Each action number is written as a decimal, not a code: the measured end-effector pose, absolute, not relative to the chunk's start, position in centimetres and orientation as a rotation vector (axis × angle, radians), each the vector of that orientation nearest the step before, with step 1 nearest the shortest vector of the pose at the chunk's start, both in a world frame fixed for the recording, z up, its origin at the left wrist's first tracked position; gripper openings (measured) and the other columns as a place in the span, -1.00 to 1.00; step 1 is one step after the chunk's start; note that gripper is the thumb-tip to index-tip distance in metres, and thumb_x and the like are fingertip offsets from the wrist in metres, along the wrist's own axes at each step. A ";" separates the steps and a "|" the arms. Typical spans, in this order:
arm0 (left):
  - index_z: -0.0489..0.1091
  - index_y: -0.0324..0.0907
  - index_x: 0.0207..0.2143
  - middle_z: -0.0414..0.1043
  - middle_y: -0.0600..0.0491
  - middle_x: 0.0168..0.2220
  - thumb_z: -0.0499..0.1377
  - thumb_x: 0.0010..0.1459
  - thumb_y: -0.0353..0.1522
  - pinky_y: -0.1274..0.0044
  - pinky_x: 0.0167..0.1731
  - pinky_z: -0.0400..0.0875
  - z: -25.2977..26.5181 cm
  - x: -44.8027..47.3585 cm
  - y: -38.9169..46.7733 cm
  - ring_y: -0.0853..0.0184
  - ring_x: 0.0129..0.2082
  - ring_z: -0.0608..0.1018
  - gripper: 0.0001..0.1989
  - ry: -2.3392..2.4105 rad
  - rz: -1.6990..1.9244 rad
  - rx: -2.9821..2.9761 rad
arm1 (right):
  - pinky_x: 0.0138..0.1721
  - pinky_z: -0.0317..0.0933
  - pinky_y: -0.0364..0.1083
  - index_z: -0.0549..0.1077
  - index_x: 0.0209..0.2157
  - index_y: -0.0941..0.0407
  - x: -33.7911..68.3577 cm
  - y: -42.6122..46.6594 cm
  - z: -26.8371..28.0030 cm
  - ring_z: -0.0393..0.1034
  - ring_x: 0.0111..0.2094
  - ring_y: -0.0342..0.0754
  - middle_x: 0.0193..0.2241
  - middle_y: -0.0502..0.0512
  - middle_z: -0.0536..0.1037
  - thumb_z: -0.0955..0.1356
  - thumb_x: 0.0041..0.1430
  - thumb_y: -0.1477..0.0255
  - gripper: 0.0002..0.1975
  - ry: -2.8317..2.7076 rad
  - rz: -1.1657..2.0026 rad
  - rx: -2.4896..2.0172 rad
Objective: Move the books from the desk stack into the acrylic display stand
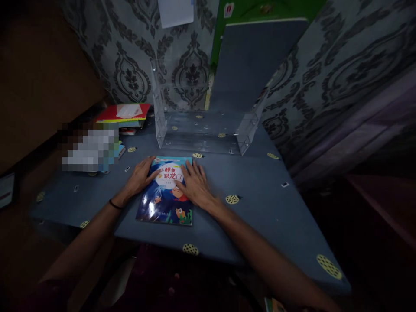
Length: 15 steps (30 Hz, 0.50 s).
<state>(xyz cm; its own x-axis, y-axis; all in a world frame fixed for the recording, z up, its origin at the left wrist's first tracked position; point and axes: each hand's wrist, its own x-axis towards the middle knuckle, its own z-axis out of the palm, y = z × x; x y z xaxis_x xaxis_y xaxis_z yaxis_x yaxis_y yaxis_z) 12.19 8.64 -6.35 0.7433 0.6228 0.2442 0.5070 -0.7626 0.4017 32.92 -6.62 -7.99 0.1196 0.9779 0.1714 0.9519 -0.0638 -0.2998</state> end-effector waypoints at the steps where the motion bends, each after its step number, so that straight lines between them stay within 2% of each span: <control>1: 0.20 -0.24 0.29 0.34 -0.25 0.26 0.08 0.34 -0.16 0.14 0.30 0.20 -6.3 12.2 8.7 0.03 0.33 0.33 -0.44 0.869 0.548 2.613 | 0.36 -0.07 0.39 0.20 0.36 0.20 32.9 -6.7 -8.1 -0.11 0.44 0.34 0.41 0.37 0.11 0.16 0.41 0.04 -0.31 -1.879 0.103 -2.060; 5: 0.21 -0.20 0.28 0.36 -0.20 0.26 0.08 0.33 -0.15 0.18 0.29 0.27 -6.3 12.1 9.1 0.07 0.28 0.40 -0.45 0.803 0.648 2.376 | 0.37 -0.01 0.35 0.17 0.38 0.17 33.0 -7.0 -8.2 -0.10 0.43 0.33 0.41 0.33 0.12 0.16 0.42 0.03 -0.31 -1.882 0.115 -2.008; 10: 0.09 -0.15 0.34 0.34 -0.20 0.28 0.11 0.30 -0.08 0.22 0.19 0.41 -6.6 12.6 9.2 0.08 0.24 0.46 -0.35 0.794 0.738 1.771 | 0.41 -0.05 0.26 0.20 0.35 0.23 32.9 -7.2 -7.5 -0.14 0.45 0.29 0.41 0.35 0.10 0.15 0.42 0.01 -0.30 -1.858 0.156 -2.055; 15: 0.32 -0.19 0.16 0.54 -0.16 0.08 0.24 0.19 -0.07 0.20 0.05 0.55 -6.5 13.6 7.4 0.04 0.05 0.60 -0.42 0.797 0.586 1.282 | 0.43 -0.10 0.25 0.17 0.36 0.26 32.9 -7.4 -7.2 -0.21 0.45 0.30 0.43 0.37 0.03 0.19 0.42 0.06 -0.30 -1.854 0.221 -2.077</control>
